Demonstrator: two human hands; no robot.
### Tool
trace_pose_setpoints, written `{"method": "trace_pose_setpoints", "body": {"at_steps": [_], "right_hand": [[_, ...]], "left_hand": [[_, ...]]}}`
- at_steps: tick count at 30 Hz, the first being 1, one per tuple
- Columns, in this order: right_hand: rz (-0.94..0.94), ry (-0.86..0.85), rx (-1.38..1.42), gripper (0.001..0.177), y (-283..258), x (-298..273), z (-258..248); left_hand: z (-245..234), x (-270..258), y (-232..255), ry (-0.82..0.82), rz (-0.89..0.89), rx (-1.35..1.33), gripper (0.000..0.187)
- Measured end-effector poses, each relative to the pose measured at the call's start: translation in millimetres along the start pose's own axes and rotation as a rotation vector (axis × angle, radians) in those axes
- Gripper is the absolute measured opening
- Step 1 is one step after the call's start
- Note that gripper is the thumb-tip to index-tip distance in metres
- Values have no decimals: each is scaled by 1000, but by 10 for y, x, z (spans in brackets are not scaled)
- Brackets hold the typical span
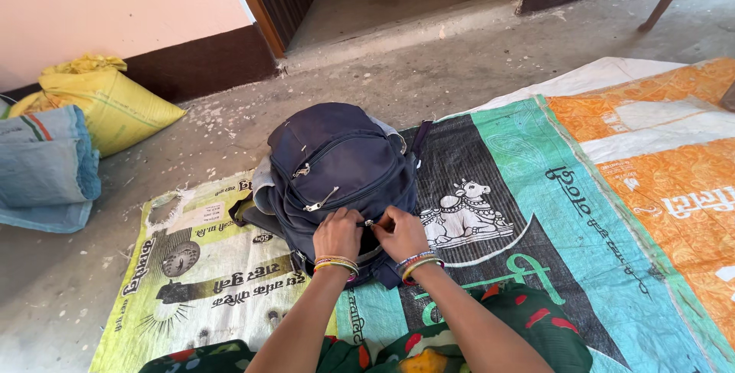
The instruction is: The person folds several pieces of clothing and places them into a dark blue backpack. They then zip the backpack closed.
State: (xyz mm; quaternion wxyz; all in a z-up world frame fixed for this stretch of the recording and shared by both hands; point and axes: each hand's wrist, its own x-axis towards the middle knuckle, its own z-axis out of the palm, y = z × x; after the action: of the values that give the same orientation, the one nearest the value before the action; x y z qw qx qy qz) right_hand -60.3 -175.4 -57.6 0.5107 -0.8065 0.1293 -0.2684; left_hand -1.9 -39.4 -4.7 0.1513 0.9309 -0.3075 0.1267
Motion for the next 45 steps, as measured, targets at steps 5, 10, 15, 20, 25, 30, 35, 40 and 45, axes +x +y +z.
{"method": "trace_pose_setpoints", "body": {"at_steps": [5,10,15,20,25,30,35,40,45], "right_hand": [[44,86,36,20,12,139,-139],[161,133,87,18,81,190,-325],[161,118,137,17,131,158,-309],[138,131,93,19,149,199,-292],[98,154,85,19,203,257,-290],[119,207,89,19,249,354,-336],[137,257,34,20,320,453,-384],[134,231,107,19,323,434,-324],[79,234,153,19,299,408,-318]], "left_hand": [[-170,16,-34,-42,-73,16,15],[-264,-22,32,-58,-110,40,16],[-280,45,161,-151,-140,96,17],[-262,215,317,-151,-78,102,22],[-135,323,454,-148,-38,98,18],[-137,373,433,-181,-40,100,15],[-179,435,369,-183,-9,81,13],[-163,509,413,-299,-45,165,15],[-101,510,508,-245,-13,187,27]]}}
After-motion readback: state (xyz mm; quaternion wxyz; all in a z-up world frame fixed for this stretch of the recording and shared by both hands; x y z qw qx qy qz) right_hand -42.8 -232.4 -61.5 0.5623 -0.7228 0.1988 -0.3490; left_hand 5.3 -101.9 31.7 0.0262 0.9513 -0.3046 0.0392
